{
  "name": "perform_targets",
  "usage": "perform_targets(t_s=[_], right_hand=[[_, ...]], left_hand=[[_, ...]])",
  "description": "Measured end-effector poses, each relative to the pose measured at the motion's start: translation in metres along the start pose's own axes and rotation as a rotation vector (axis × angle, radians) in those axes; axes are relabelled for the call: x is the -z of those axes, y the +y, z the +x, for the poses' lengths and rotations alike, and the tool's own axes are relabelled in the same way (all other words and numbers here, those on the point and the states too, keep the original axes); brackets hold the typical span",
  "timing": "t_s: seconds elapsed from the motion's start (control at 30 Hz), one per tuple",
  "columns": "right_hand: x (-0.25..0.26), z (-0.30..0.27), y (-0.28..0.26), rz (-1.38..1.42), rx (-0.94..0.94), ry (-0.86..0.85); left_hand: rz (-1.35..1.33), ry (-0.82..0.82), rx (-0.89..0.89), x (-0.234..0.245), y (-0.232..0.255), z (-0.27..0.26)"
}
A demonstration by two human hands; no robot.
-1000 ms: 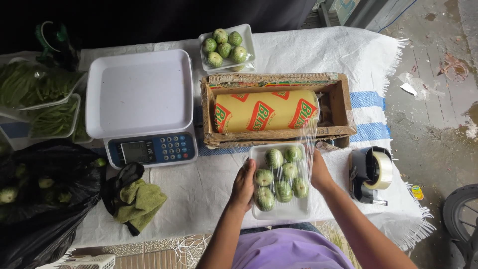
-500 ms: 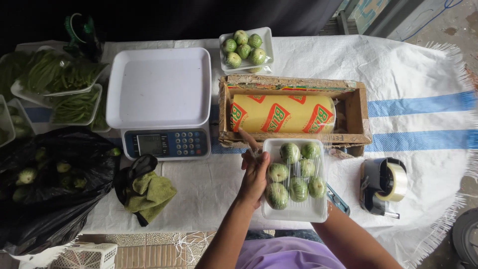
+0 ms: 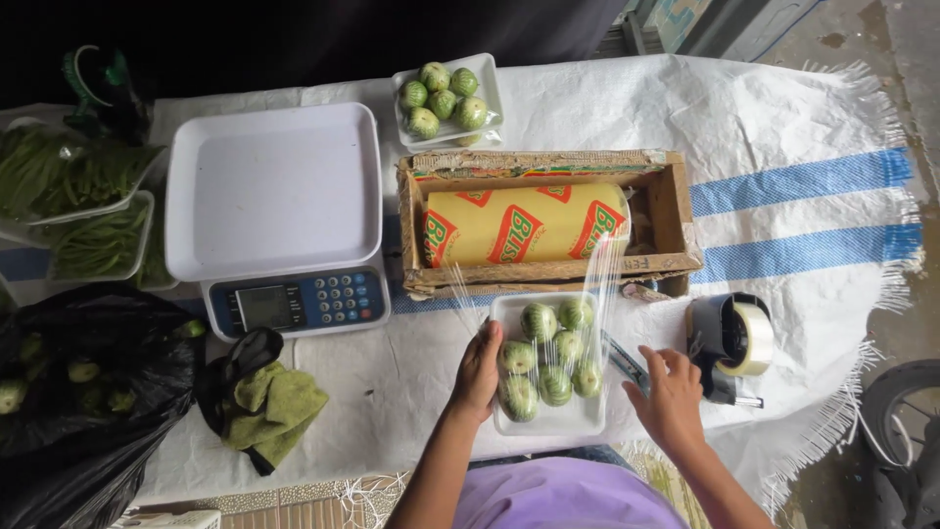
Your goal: Preparing and wrapping vegetable trays for sale using a manual film dispenser
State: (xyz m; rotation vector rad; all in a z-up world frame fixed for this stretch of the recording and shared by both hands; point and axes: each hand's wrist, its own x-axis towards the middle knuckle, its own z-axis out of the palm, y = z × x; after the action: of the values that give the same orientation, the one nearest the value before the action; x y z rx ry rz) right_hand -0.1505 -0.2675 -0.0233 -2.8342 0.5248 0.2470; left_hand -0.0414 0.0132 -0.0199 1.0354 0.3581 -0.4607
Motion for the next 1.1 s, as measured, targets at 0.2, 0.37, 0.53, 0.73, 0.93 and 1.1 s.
perform_targets(t_s=[0.2, 0.37, 0.53, 0.73, 0.93, 1.1], right_hand=[[-0.022, 0.001, 0.019, 0.26, -0.043, -0.13], [0.056, -0.014, 0.006, 1.045, -0.19, -0.358], [0.104, 0.002, 0.033, 1.462, 0.128, -0.463], [0.155, 0.063, -0.056, 0.906, 0.379, -0.223], [0.136, 0.134, -0.139, 0.284, 0.901, 0.057], [0.133, 0.168, -0.173, -0.006, 1.118, 0.164]], left_hand=[[-0.046, 0.078, 0.053, 0.007, -0.009, 0.009], [-0.001, 0.069, 0.062, 0.007, -0.01, 0.01], [-0.039, 0.023, 0.012, 0.004, -0.009, 0.008], [-0.05, -0.012, -0.054, -0.001, -0.006, 0.003], [0.078, -0.02, -0.247, -0.007, -0.006, 0.001], [0.095, -0.027, -0.218, -0.014, 0.001, -0.007]])
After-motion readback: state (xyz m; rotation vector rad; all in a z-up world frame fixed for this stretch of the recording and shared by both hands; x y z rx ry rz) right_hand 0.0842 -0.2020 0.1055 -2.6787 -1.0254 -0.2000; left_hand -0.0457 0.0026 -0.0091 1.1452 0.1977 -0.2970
